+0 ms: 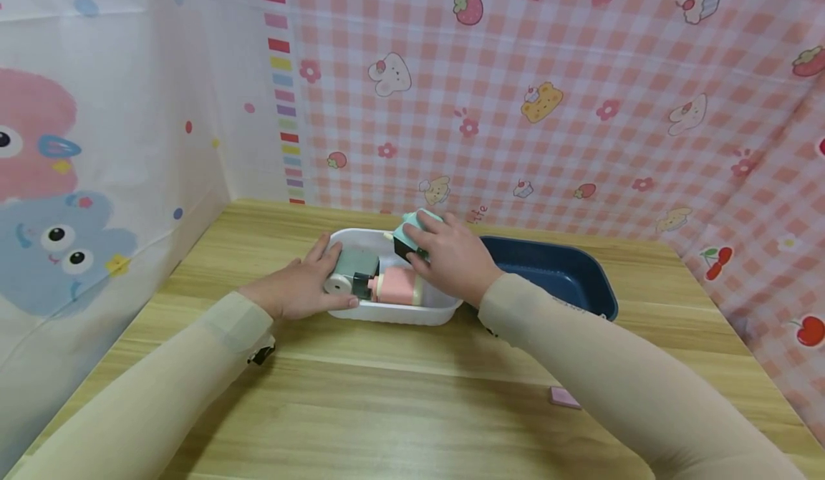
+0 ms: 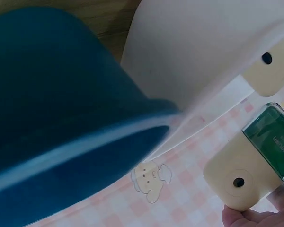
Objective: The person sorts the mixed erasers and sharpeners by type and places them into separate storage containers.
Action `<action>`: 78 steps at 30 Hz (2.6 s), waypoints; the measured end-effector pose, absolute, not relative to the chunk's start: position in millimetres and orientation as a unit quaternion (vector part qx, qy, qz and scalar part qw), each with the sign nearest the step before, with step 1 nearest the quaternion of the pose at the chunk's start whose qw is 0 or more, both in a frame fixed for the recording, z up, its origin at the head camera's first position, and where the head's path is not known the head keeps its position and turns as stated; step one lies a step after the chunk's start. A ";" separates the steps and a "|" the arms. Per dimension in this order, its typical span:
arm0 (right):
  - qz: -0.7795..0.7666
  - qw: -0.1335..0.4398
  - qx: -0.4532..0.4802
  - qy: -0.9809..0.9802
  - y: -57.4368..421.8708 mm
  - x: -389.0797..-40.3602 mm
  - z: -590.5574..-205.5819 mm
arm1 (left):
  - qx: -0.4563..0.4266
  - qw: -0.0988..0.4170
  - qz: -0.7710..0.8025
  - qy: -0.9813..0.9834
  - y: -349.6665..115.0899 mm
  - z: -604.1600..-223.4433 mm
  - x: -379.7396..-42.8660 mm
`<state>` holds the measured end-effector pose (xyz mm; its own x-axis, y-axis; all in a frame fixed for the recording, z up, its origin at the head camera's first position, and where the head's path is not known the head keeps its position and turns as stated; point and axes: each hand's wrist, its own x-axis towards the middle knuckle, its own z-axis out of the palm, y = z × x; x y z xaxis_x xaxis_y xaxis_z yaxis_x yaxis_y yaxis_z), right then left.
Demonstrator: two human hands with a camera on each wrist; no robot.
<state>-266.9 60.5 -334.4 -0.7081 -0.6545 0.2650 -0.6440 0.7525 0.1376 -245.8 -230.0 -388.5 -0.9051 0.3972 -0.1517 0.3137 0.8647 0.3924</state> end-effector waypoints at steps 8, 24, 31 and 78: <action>-0.021 0.119 0.335 -0.934 61.1 -272.0 -338.3 | 0.183 0.115 0.179 0.960 -229.6 -388.3 -246.3; -0.009 0.086 0.386 -0.919 70.6 -278.0 -344.2 | 0.184 0.111 0.176 0.961 -228.7 -388.9 -245.9; 0.001 0.051 0.392 -0.918 73.7 -280.3 -344.8 | 0.185 0.110 0.176 0.961 -229.2 -390.6 -246.7; -0.032 -0.151 0.393 -0.906 98.8 -280.6 -346.4 | 0.187 0.113 0.182 0.959 -228.2 -386.8 -243.3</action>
<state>-280.6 98.8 -346.4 -0.6452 -0.7032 -0.2986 -0.7223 0.6888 -0.0615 -243.3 -228.2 -386.8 -0.9047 0.3992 -0.1489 0.3167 0.8639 0.3915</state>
